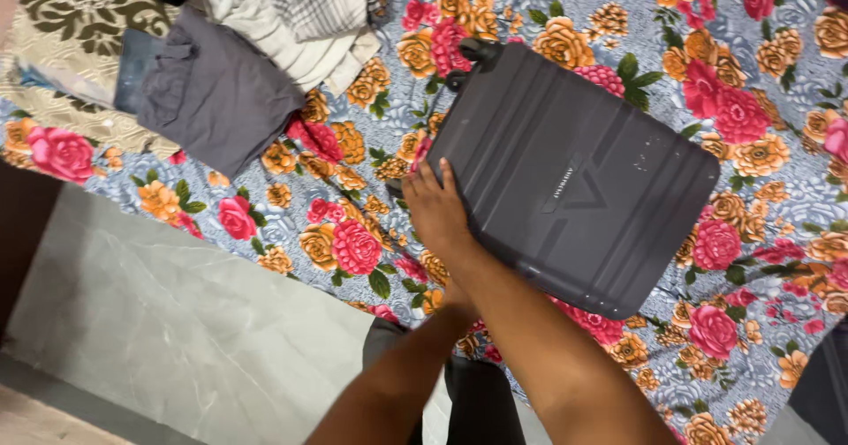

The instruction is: The person secures folded clothes inside a suitcase using internal straps, closes the suitcase, and then zips it shut. The person then rotates the suitcase on the bed.

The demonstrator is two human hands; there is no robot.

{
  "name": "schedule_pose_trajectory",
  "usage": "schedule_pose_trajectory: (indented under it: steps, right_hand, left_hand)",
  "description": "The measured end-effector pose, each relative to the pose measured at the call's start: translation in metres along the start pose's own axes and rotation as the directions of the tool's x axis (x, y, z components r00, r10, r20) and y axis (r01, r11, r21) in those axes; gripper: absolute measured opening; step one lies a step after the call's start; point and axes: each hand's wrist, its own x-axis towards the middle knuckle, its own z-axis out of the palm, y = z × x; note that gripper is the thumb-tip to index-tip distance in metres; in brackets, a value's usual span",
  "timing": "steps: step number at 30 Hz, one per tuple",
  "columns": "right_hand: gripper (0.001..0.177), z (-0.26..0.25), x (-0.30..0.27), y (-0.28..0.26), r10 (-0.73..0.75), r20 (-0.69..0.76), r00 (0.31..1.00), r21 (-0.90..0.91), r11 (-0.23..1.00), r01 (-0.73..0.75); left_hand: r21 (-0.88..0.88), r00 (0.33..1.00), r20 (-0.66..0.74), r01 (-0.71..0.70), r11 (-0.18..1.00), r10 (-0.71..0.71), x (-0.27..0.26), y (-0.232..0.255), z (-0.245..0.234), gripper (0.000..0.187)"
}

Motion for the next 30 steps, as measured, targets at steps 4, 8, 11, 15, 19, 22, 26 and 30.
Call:
schedule_pose_trajectory:
  steps: [4,8,11,15,19,22,26,30]
  right_hand:
    - [0.05,-0.026,-0.054,0.01,0.089,-0.077,0.993,0.411,0.91,-0.049]
    - [0.025,-0.032,-0.161,0.031,0.55,-0.081,0.831,0.514,0.738,-0.438]
    - [0.019,-0.006,-0.25,0.035,0.848,-0.004,0.53,0.755,0.35,-0.555]
    - [0.02,0.055,-0.312,0.047,0.859,0.49,0.148,0.585,-0.198,-0.787]
    - [0.047,0.117,-0.313,0.06,0.556,0.83,0.038,0.524,-0.754,-0.396]
    - [0.028,0.16,-0.296,0.058,0.723,0.689,0.05,0.696,-0.642,-0.321]
    - [0.034,0.175,-0.283,0.055,0.894,0.448,0.019,0.881,-0.437,-0.182]
    - [0.039,0.142,-0.27,0.058,0.756,0.642,-0.126,0.756,-0.652,-0.061]
  left_hand:
    - [-0.075,0.994,0.093,-0.058,0.995,0.065,0.008,0.035,0.029,0.023]
    - [0.059,0.982,0.185,0.019,0.998,-0.029,0.008,0.018,0.031,0.026]
    - [0.137,0.992,0.124,-0.04,0.99,0.022,0.005,-0.001,0.024,0.028]
    - [0.227,0.995,0.077,-0.085,0.97,0.069,0.0,-0.012,0.019,0.028]
    - [0.239,0.992,0.128,-0.037,0.97,0.006,-0.001,-0.004,0.027,0.023]
    - [0.274,0.99,0.141,-0.048,0.961,0.009,-0.002,-0.001,0.022,0.025]
    - [0.261,0.991,0.13,-0.044,0.964,0.01,-0.003,0.005,0.013,0.026]
    - [0.25,0.984,0.174,-0.015,0.968,-0.029,-0.008,0.01,0.008,0.026]
